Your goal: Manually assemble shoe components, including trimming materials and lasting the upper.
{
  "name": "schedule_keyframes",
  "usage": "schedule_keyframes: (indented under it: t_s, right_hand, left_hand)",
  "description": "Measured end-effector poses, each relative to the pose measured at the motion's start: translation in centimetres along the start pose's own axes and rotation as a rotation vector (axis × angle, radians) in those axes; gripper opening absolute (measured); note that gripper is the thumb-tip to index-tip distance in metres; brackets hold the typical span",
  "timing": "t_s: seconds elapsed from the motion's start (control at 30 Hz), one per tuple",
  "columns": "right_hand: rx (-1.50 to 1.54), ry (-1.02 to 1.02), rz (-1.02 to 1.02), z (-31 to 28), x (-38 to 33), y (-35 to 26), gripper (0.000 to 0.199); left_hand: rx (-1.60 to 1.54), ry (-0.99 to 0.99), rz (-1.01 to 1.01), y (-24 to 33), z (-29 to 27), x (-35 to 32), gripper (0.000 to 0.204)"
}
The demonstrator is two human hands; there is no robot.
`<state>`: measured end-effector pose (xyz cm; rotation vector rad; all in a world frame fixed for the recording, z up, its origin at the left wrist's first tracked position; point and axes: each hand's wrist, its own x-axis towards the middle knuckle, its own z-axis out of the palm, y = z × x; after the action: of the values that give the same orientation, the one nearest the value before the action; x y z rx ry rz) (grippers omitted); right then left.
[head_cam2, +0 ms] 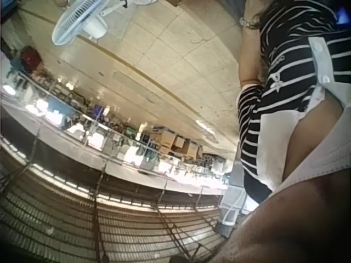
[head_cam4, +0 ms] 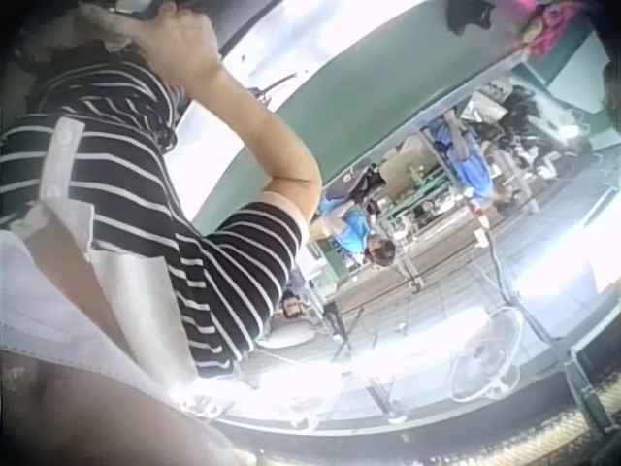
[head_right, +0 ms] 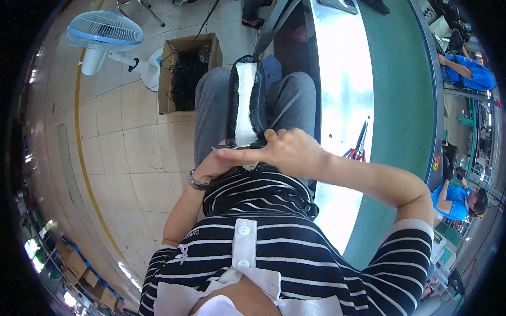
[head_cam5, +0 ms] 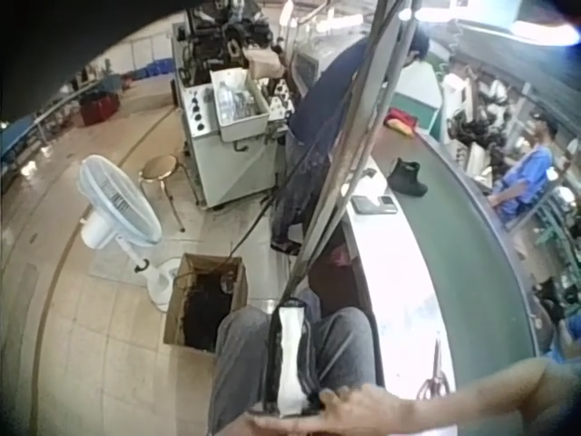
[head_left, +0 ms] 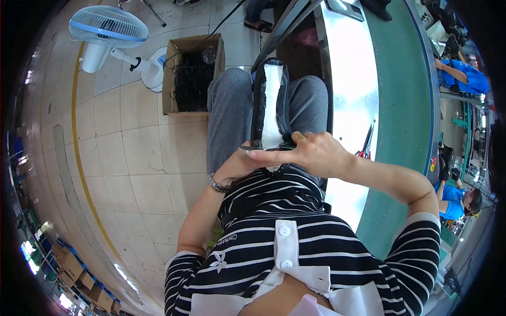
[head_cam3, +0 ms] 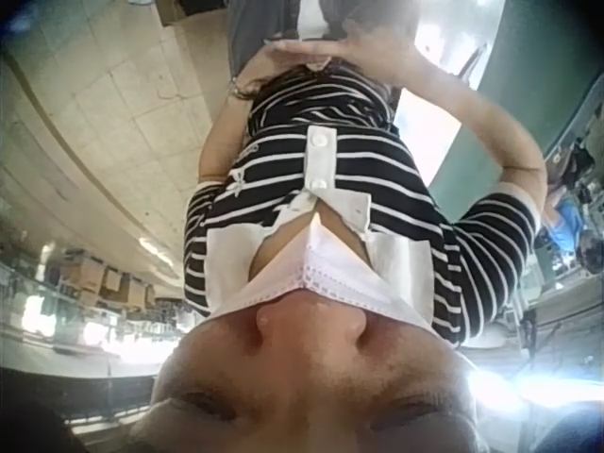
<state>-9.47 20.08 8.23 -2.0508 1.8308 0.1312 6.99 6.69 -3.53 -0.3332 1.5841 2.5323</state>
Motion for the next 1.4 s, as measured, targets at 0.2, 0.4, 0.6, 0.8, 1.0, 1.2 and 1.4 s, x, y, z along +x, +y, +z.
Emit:
schedule_keyframes:
  t_s: [0.2,0.4,0.6,0.8,1.0,1.2,1.4]
  right_hand:
    - [0.119,0.065,-0.028,-0.6,-0.4,-0.7,0.077]
    - [0.111,-0.049,0.021,-2.3,-0.1,-1.3,0.079]
    - [0.077,-0.048,0.043,-0.4,-0.7,-1.5,0.079]
    - [0.124,0.239,-0.138,-1.7,-0.7,-1.6,0.075]
    - [0.249,-0.162,0.152,-3.9,1.1,1.6,0.077]
    - [0.238,0.478,-0.022,-3.7,3.4,5.9,0.071]
    - [-0.106,-0.014,0.133,-4.4,3.8,7.2,0.072]
  left_hand:
    - [0.053,0.01,0.061,-0.6,-0.5,0.2,0.031]
    - [-0.153,0.001,-0.088,0.5,0.2,-0.3,0.039]
    - [0.07,-0.111,-0.071,-0.3,-0.6,-0.3,0.055]
    - [-0.397,-0.06,-0.08,-5.7,-1.8,-1.6,0.063]
    - [-0.2,0.022,-0.343,-0.1,0.3,-0.8,0.049]
    - [0.142,0.017,-0.474,1.6,0.2,-0.4,0.055]
    - [-0.143,0.045,-0.16,1.7,-0.1,-0.2,0.064]
